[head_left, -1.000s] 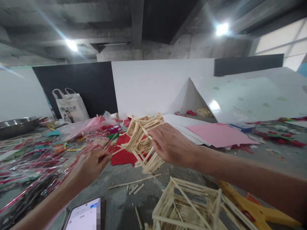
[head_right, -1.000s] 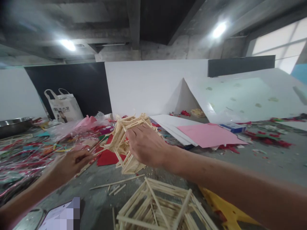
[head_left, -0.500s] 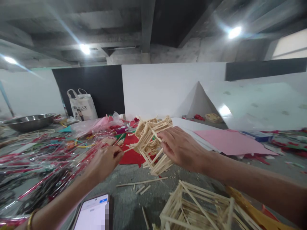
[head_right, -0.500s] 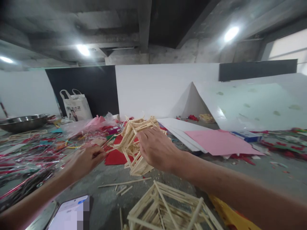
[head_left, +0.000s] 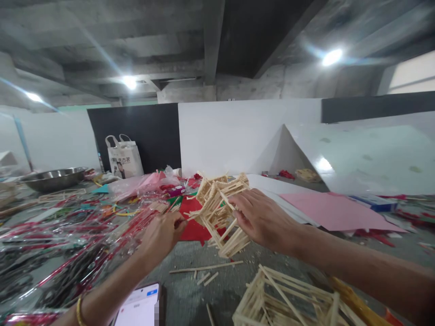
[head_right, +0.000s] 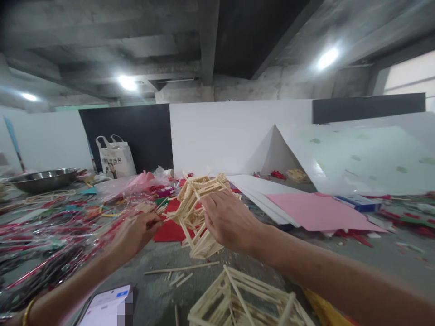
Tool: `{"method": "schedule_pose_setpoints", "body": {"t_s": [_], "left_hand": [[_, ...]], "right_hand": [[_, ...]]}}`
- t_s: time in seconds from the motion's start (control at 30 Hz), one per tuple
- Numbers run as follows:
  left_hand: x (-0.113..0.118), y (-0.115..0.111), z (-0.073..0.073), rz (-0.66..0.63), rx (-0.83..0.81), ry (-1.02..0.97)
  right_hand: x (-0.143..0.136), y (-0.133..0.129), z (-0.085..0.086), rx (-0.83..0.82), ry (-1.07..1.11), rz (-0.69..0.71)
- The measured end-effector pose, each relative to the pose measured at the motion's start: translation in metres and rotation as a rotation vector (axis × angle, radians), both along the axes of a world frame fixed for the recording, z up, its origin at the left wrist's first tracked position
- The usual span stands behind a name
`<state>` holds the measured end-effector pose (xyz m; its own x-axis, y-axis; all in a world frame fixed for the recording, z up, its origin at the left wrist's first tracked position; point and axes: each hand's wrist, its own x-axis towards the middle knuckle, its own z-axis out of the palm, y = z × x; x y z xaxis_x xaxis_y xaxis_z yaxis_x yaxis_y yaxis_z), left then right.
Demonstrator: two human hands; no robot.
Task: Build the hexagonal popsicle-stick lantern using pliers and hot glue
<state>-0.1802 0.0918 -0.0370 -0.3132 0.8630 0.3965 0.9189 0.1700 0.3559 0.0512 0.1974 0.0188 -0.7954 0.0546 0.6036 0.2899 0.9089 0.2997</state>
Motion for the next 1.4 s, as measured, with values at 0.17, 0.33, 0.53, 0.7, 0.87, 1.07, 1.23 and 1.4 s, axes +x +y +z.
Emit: {"method": "schedule_pose_setpoints", "body": {"t_s": [0.17,0.33,0.53,0.7,0.87,1.07,1.23,1.4], "left_hand": [[0.000,0.000,-0.007,-0.042,0.068,0.017],[0.007,-0.006,-0.006,-0.050,0.108,0.075],[0.005,-0.006,-0.006,-0.074,0.097,0.076],[0.003,-0.002,-0.002,-0.094,0.065,0.063],[0.010,0.001,0.005,-0.026,0.041,0.085],[0.005,0.008,0.003,-0.009,0.020,0.105],[-0.008,0.017,-0.002,-0.047,-0.002,0.080],[-0.012,0.020,-0.010,-0.052,0.038,0.056]], "right_hand": [[-0.001,0.000,0.000,-0.011,0.000,-0.002],[0.001,-0.003,0.001,-0.035,-0.017,-0.022],[0.000,-0.001,0.000,-0.021,-0.028,-0.029],[-0.001,-0.002,0.001,-0.007,-0.014,-0.038],[-0.002,-0.004,0.004,-0.010,-0.018,-0.056],[-0.004,-0.006,0.007,-0.012,-0.055,-0.077],[-0.009,-0.004,0.011,-0.036,-0.100,-0.109],[-0.014,-0.002,0.012,-0.046,-0.111,-0.110]]}}
